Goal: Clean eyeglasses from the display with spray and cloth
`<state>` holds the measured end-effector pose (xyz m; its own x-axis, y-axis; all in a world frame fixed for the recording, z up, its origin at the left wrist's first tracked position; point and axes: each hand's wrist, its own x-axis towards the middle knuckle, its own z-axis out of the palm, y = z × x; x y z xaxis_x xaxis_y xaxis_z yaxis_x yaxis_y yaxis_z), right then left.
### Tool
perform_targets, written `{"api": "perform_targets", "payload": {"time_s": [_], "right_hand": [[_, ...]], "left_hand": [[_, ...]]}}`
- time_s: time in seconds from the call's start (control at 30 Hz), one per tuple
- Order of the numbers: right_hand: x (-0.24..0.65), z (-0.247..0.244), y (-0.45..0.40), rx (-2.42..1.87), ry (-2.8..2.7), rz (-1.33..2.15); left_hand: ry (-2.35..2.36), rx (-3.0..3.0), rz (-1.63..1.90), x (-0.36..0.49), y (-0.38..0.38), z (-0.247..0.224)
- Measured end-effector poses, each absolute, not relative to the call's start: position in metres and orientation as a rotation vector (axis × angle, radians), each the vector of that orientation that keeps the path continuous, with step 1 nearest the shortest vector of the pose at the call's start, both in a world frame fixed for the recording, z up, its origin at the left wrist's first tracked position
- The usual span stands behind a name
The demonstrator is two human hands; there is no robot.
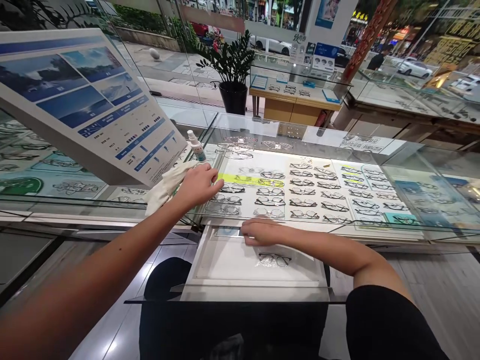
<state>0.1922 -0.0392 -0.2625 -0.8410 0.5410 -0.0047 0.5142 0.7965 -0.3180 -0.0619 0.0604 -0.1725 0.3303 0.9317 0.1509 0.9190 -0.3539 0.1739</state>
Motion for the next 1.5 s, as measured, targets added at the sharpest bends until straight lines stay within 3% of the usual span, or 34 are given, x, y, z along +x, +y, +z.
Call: {"api": "perform_targets", "payload": {"time_s": [0.07,0.13,0.2,0.37,0.53,0.73,0.97,1.17,1.33,1.5], "right_hand": [[0.189,-0.238,-0.075,-0.661,-2.905,0.740],[0.192,-0.202,-0.099,-0.510,-2.900,0.757],[0.200,-0.158,-0.100,-0.508,-2.878,0.619],[0.237,-0.085,-0.004,-1.204,-2.577,-0.030],[0.270,-0.106,0.102,-1.693,-2.483,-0.428],[0.273,-0.148,0.147,-1.810,-2.535,-0.413],[0.259,-0.148,0.159,-1.887,-2.488,-0.361],[0.255,-0.127,0.127,-1.834,-2.436,-0.306],[0.255,-0.098,0.052,-1.640,-2.498,-0.193],[0.250,-0.063,-0.065,-1.172,-2.623,0.427]], "left_hand": [[1.747,2.518,0.346,-0.062,0.060,-0.173],[1.744,2.512,0.340,-0.061,0.060,-0.173],[1.748,2.510,0.339,-0.061,0.060,-0.172],[1.754,2.509,0.331,-0.060,0.060,-0.172],[1.732,2.491,0.362,-0.060,0.060,-0.173],[1.714,2.485,0.382,-0.063,0.062,-0.177],[1.703,2.485,0.414,-0.064,0.064,-0.180],[1.705,2.460,0.461,-0.064,0.067,-0.180],[1.739,2.396,0.551,-0.063,0.065,-0.176],[1.723,2.353,0.584,-0.063,0.059,-0.174]]}}
